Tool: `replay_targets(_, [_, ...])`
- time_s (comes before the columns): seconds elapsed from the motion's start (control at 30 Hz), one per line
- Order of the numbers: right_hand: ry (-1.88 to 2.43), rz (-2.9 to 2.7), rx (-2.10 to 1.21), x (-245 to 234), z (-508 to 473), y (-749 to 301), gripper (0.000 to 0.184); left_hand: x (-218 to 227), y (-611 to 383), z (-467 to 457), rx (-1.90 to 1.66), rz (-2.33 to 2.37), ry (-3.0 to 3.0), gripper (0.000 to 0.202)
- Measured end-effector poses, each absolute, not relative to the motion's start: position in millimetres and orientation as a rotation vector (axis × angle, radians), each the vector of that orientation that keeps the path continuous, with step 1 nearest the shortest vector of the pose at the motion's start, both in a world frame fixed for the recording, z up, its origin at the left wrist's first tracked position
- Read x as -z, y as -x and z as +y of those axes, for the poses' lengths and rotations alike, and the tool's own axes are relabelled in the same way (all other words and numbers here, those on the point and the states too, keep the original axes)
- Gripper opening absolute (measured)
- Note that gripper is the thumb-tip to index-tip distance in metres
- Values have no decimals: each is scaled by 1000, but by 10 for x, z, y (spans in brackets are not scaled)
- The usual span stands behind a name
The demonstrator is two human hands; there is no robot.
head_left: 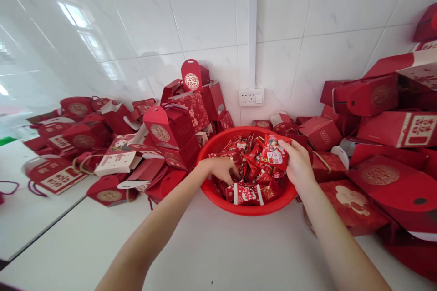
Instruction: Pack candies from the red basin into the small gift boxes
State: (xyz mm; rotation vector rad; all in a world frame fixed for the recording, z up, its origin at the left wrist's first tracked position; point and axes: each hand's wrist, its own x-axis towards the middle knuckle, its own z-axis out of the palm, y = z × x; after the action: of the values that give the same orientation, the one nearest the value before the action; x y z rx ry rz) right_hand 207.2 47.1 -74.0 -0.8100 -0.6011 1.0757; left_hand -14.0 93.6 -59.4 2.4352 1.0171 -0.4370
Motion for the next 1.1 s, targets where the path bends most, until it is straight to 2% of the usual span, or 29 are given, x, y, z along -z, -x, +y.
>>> replay_targets(0.07, [818, -596, -1078, 734, 470, -2070, 29, 597, 117, 927, 461, 1043, -2409, 50])
replay_targets(0.33, [845, -595, -1069, 711, 459, -2060, 30, 707, 129, 934, 382, 925, -2404, 19])
replay_targets(0.43, [843, -588, -1069, 708, 457, -2056, 30, 716, 210, 977, 191, 941, -2357, 23])
replay_targets(0.63, [832, -598, -1071, 727, 468, -2060, 30, 698, 303, 1067, -604, 1028, -1974, 29])
replay_targets(0.93, [824, -622, -1102, 735, 463, -2072, 32, 759, 294, 1070, -769, 1024, -1512, 28])
replay_targets(1.1, [820, -633, -1091, 768, 480, -2073, 32, 744, 286, 1053, -786, 959, -1452, 40])
